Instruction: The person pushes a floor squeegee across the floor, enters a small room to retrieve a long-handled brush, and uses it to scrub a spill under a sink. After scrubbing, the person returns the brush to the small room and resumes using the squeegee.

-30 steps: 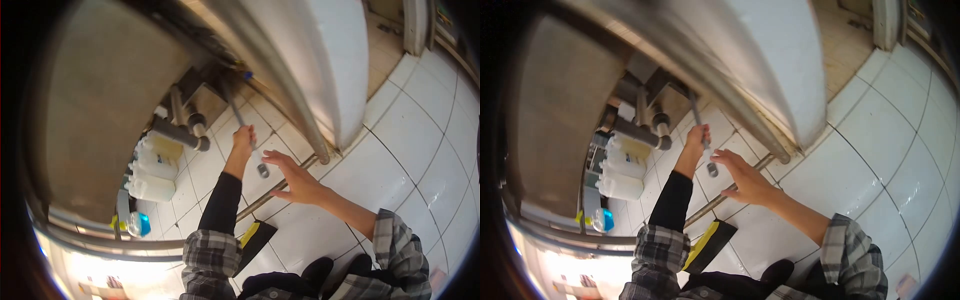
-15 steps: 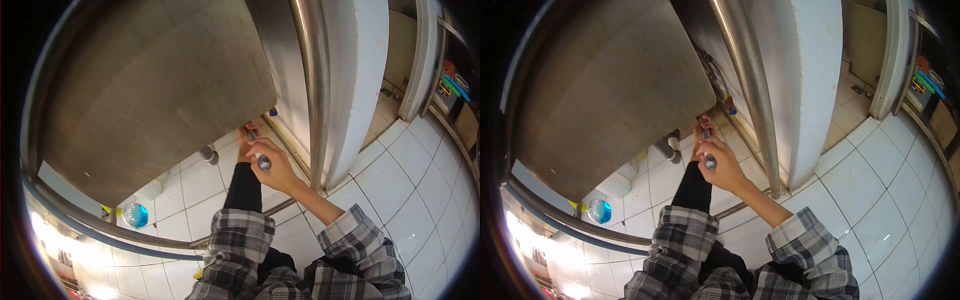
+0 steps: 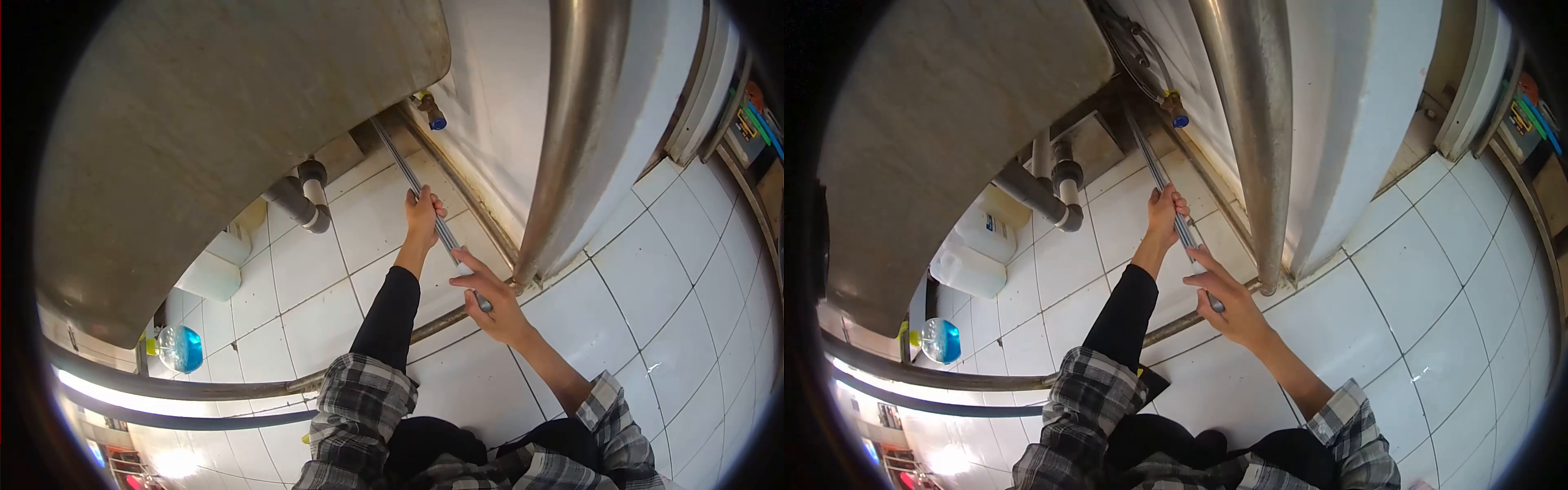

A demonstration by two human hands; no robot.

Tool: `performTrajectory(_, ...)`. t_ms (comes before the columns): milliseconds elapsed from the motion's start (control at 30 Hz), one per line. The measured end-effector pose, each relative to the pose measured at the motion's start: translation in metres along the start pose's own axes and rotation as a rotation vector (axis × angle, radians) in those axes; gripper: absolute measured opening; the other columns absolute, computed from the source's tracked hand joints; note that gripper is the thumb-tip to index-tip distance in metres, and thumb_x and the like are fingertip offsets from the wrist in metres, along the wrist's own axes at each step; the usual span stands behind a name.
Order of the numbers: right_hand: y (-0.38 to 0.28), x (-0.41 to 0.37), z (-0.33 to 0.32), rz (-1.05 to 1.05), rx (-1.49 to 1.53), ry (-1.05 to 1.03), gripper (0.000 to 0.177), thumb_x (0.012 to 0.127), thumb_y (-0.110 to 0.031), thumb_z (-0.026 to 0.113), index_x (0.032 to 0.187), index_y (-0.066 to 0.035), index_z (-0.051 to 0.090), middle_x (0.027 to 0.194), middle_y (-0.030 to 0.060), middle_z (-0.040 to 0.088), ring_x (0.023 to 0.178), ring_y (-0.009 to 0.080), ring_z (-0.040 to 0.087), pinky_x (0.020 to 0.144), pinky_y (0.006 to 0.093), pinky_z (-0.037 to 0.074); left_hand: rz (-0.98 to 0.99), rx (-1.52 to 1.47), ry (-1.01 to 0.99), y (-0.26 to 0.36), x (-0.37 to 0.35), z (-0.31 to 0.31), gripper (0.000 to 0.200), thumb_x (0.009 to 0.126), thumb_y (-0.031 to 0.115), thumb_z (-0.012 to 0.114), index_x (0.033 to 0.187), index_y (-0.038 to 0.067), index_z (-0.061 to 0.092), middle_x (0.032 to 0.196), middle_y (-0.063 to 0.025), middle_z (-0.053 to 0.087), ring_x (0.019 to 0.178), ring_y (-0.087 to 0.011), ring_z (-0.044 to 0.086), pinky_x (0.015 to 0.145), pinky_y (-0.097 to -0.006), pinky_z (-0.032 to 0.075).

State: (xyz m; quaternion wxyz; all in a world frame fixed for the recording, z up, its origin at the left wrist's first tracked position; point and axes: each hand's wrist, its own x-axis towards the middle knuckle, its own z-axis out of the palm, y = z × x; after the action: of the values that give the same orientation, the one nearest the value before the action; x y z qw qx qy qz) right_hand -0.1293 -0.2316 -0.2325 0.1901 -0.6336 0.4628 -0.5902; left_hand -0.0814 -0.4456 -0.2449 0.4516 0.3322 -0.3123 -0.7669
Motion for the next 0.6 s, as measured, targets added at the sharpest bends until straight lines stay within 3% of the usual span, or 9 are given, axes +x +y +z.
performTrajectory(100, 0.015, 0.009, 0.005, 0.060, 0.039, -0.055, 0.023, 0.076, 0.006, 0.052, 0.095, -0.004, 0.059, 0.142, 0.0167, 0.031, 0.130, 0.0355, 0.032, 0.096, 0.0372, 0.039, 0.040, 0.044, 0.017, -0.001, 0.015, -0.017, 0.015, 0.091, 0.015, 0.048, 0.090, 0.011, 0.034, 0.064, -0.0004, 0.042, 0.050, -0.0081, 0.040, 0.040, -0.0216, 0.033)
performTrajectory(267, 0.034, 0.032, 0.016, 0.135, 0.111, -0.226, 0.023, 0.076, 0.007, 0.049, 0.093, -0.004, 0.060, 0.146, 0.0174, 0.021, 0.131, 0.0332, 0.030, 0.099, 0.0337, 0.035, 0.040, -0.070, 0.098, 0.017, 0.031, -0.041, 0.006, 0.092, 0.016, 0.048, 0.094, 0.011, 0.046, 0.064, 0.0005, 0.042, 0.050, -0.0061, 0.037, 0.040, -0.0177, 0.034)
performTrajectory(433, 0.045, 0.051, 0.017, -0.027, -0.051, -0.316, 0.019, 0.075, 0.008, 0.050, 0.086, -0.006, 0.058, 0.148, 0.0151, 0.016, 0.135, 0.0342, 0.020, 0.104, 0.0378, 0.032, 0.024, -0.186, 0.045, 0.023, 0.053, -0.050, 0.013, 0.094, 0.020, 0.048, 0.100, 0.009, 0.046, 0.064, 0.0003, 0.041, 0.050, -0.0056, 0.035, 0.040, -0.0158, 0.033)
performTrajectory(500, 0.047, 0.066, 0.013, -0.067, -0.076, -0.323, 0.017, 0.075, 0.007, 0.052, 0.085, -0.006, 0.056, 0.148, 0.0150, 0.016, 0.134, 0.0356, 0.019, 0.103, 0.0404, 0.033, 0.001, -0.275, -0.124, 0.019, 0.080, -0.068, 0.029, 0.095, 0.029, 0.043, 0.118, 0.010, 0.041, 0.070, -0.0023, 0.048, 0.058, -0.0093, 0.046, 0.047, -0.0186, 0.039)
performTrajectory(533, 0.048, 0.072, 0.012, -0.098, -0.095, -0.335, 0.016, 0.074, 0.007, 0.054, 0.083, -0.007, 0.054, 0.147, 0.0148, 0.017, 0.134, 0.0370, 0.019, 0.103, 0.0429, 0.034, -0.004, -0.273, -0.125, 0.026, 0.080, -0.062, 0.029, 0.095, 0.029, 0.043, 0.118, 0.010, 0.041, 0.070, -0.0023, 0.048, 0.058, -0.0093, 0.046, 0.047, -0.0186, 0.039)
performTrajectory(600, 0.055, 0.086, 0.025, -0.089, -0.074, -0.320, 0.018, 0.074, 0.008, 0.052, 0.084, -0.006, 0.055, 0.147, 0.0137, 0.018, 0.134, 0.0378, 0.017, 0.105, 0.0432, 0.032, -0.012, -0.191, -0.007, 0.044, 0.075, -0.045, 0.035, 0.097, 0.034, 0.034, 0.122, 0.009, 0.037, 0.083, -0.0079, 0.057, 0.076, -0.0165, 0.058, 0.058, -0.0226, 0.050)
